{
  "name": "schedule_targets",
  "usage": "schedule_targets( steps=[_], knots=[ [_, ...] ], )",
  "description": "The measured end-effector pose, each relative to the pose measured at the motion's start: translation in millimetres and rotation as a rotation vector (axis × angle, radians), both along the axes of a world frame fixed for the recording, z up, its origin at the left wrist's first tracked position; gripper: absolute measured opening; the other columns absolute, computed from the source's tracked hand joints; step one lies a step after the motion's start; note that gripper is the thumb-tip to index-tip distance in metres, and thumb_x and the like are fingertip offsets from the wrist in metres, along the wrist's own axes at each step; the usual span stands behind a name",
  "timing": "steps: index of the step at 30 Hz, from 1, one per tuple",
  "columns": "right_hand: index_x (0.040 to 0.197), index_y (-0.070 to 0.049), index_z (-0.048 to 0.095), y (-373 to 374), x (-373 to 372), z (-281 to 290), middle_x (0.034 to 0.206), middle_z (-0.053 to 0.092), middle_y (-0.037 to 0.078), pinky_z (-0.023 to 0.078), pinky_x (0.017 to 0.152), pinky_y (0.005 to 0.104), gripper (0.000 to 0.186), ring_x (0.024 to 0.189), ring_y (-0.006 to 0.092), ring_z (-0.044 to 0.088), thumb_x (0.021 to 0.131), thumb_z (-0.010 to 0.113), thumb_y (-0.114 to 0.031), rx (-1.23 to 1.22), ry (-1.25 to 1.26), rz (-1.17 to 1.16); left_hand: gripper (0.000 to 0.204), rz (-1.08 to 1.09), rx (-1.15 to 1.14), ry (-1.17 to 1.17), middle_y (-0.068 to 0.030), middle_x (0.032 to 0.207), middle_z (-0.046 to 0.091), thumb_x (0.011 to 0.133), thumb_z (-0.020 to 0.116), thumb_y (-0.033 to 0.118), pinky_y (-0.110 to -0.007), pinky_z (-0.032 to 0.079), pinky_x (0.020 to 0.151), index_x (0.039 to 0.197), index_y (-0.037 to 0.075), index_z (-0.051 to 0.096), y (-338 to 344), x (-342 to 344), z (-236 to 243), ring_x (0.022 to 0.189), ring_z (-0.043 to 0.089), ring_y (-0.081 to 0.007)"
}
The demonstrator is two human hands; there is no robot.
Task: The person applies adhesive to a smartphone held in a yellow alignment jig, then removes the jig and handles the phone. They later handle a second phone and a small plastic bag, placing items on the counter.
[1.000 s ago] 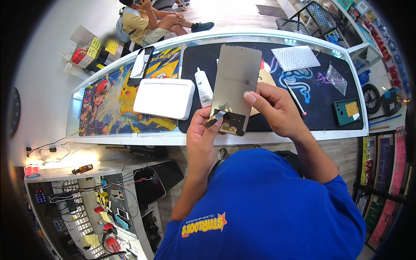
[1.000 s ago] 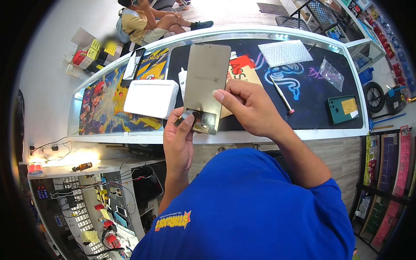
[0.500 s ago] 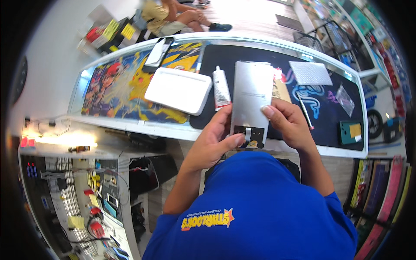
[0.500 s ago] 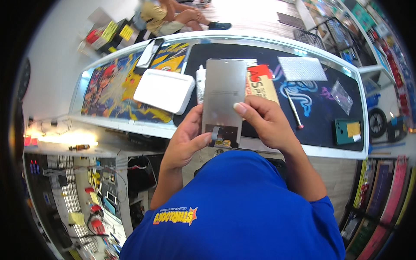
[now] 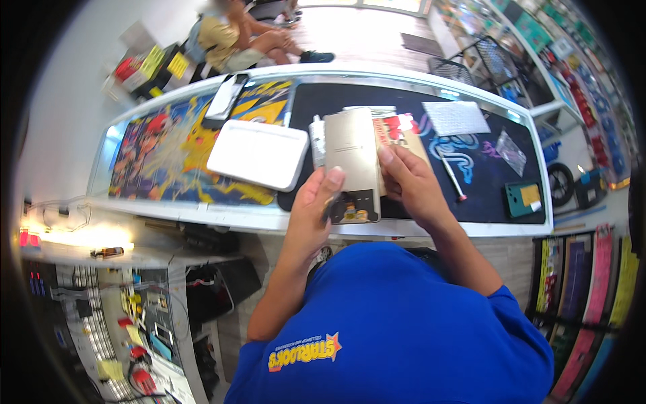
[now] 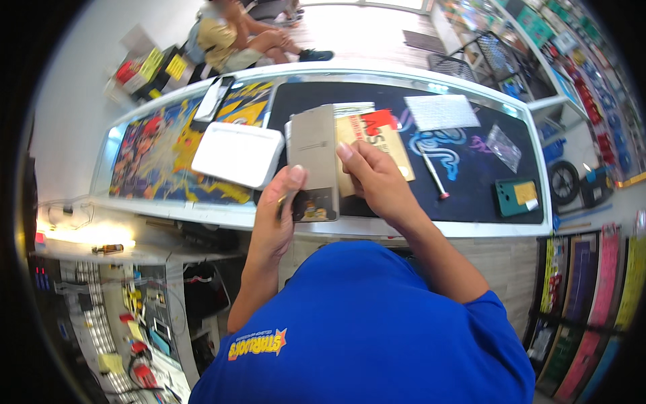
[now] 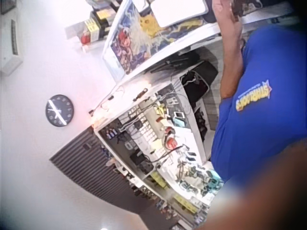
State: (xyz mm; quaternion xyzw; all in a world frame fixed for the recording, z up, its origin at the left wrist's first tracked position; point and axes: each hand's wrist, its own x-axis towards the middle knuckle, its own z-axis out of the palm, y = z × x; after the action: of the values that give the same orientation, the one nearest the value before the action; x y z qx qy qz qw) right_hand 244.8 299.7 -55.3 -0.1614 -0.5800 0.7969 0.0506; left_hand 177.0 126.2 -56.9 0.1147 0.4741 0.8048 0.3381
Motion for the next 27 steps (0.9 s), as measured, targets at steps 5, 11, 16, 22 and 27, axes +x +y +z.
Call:
schedule_targets(
  steps=[5,11,16,22,27],
  knots=[
    [0.113,-0.006,0.062,-6,-1,-9,0.096,0.064,0.002,0.051,0.069,0.0277,0.032,0.083,0.0111,0.062,0.105,0.052,-0.034,-0.62,0.039,-0.057,0.035,-0.029,-0.088,0.354,-0.0053,0.108,0.064,0.107,0.053,0.033,-0.028,0.042,0.097,0.114,0.001,0.065,24,1,0,0.107,0.057,-0.0126],
    [0.137,-0.009,0.054,-2,19,-44,0.126,0.065,0.009,0.057,0.097,0.0414,0.05,0.111,0.0247,0.068,0.103,0.05,-0.046,-0.992,0.33,0.068,0.026,0.048,-0.408,1.103,-0.0108,0.138,0.057,0.096,0.067,0.03,-0.049,0.021,0.117,0.105,0.007,0.076,56,3,3,0.142,0.029,-0.0362],
    [0.138,-0.011,0.053,-6,34,-35,0.124,0.065,0.007,0.056,0.098,0.0404,0.047,0.113,0.0219,0.067,0.104,0.047,-0.042,-0.945,0.316,-0.129,0.032,-0.054,-0.376,0.994,-0.0089,0.149,0.052,0.098,0.065,0.033,-0.049,0.013,0.122,0.118,0.011,0.076,68,10,2,0.148,0.022,-0.0344],
    [0.137,-0.008,0.052,2,39,-44,0.123,0.064,0.008,0.058,0.094,0.0371,0.04,0.109,0.0193,0.068,0.105,0.051,-0.032,-0.901,0.307,-0.173,0.042,-0.11,-0.316,0.738,-0.015,0.15,0.051,0.101,0.061,0.031,-0.041,0.027,0.118,0.127,0.0,0.069,77,14,5,0.142,0.039,-0.0282],
    [0.125,-0.001,0.059,6,36,-36,0.112,0.066,0.008,0.059,0.087,0.0317,0.029,0.099,0.0154,0.069,0.102,0.06,-0.017,-0.849,0.327,-0.259,0.045,-0.162,-0.215,0.503,-0.0157,0.154,0.047,0.102,0.059,0.03,-0.037,0.029,0.118,0.134,-0.002,0.063,79,13,0,0.141,0.043,-0.0249]
  ],
)
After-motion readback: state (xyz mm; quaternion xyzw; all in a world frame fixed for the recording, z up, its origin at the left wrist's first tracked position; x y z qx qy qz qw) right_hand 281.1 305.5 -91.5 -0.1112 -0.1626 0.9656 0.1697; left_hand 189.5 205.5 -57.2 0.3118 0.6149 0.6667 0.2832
